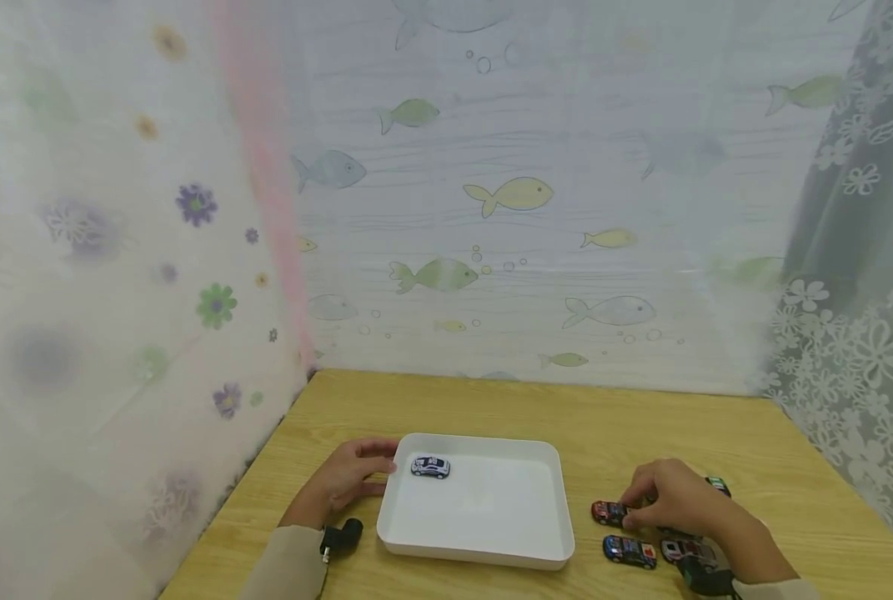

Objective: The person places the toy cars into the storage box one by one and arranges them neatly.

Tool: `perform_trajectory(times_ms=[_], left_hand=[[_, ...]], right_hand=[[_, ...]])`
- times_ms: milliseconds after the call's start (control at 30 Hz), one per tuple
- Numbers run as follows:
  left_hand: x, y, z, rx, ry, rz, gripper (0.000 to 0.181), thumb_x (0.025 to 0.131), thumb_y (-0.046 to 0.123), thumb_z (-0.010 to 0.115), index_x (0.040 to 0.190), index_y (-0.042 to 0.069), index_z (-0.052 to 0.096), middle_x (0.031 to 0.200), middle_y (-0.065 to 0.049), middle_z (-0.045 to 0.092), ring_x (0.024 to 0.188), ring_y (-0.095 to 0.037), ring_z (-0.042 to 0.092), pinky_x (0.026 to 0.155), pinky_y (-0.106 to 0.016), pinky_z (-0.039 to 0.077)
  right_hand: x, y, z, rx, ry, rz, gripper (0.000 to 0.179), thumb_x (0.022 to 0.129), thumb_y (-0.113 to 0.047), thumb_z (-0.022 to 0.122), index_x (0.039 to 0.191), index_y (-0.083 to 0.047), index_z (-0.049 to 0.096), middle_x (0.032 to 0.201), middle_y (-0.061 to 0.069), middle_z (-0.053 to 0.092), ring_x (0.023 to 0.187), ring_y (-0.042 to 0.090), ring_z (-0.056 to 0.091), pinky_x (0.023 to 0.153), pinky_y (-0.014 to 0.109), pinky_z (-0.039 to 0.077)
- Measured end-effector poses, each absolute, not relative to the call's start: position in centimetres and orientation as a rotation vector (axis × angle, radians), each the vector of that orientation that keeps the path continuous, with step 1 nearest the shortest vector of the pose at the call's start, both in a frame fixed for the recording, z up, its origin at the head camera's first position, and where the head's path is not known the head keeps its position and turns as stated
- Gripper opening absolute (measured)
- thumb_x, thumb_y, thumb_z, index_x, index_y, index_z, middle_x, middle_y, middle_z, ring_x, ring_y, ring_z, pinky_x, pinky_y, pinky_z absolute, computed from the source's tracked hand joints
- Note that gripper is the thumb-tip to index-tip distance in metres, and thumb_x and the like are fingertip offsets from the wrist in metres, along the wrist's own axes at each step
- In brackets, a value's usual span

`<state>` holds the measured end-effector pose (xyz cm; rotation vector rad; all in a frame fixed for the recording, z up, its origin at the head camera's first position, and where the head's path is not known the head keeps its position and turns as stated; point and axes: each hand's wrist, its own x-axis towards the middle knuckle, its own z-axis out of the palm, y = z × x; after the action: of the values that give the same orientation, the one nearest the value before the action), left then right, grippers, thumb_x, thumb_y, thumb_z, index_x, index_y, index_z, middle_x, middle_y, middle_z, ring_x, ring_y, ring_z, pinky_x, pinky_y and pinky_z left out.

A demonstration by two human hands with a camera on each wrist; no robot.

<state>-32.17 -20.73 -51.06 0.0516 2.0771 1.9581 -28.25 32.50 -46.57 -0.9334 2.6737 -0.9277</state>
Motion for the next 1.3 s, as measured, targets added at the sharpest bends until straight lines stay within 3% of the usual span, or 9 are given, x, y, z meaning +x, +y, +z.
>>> perform_trajectory(times_ms=[400,800,1300], left_hand=[[-32.3,-20.6,-50.9,0.062,2.079,1.950,0.053,0.091,0.012,0.077,0.140,0.000,0.060,0.140,-0.017,0.062,0.114,-0.025,0.066,0.090,-0.046,0.063],[-32.3,-20.6,-50.9,0.075,2.068,1.952,0.050,0.092,0.012,0.077,0.138,0.001,0.061,0.136,-0.015,0.064,0.111,-0.023,0.067,0.089,-0.046,0.063],[-32.3,-20.8,-50.8,0.082,2.058,1.961,0.052,0.092,0.012,0.076,0.140,0.000,0.060,0.138,-0.015,0.063,0.112,-0.023,0.067,0.090,-0.046,0.063]], right_hand=[[-27.8,32.0,-46.1,-0.885,2.702,-0.955,0.017,0.086,-0.035,0.084,0.097,-0.023,0.083,0.092,-0.011,0.073,0.077,0.001,0.062,0.063,0.024,0.054],[-28.4,30.7,-44.9,-0.920,2.816,-0.853,0.017,0.084,-0.048,0.082,0.095,-0.034,0.082,0.089,-0.020,0.069,0.082,0.000,0.061,0.069,0.025,0.051],[-29.2,27.9,-43.4,-0.975,2.827,-0.833,0.011,0.084,-0.041,0.085,0.092,-0.034,0.081,0.085,-0.019,0.067,0.080,0.002,0.059,0.068,0.024,0.048]])
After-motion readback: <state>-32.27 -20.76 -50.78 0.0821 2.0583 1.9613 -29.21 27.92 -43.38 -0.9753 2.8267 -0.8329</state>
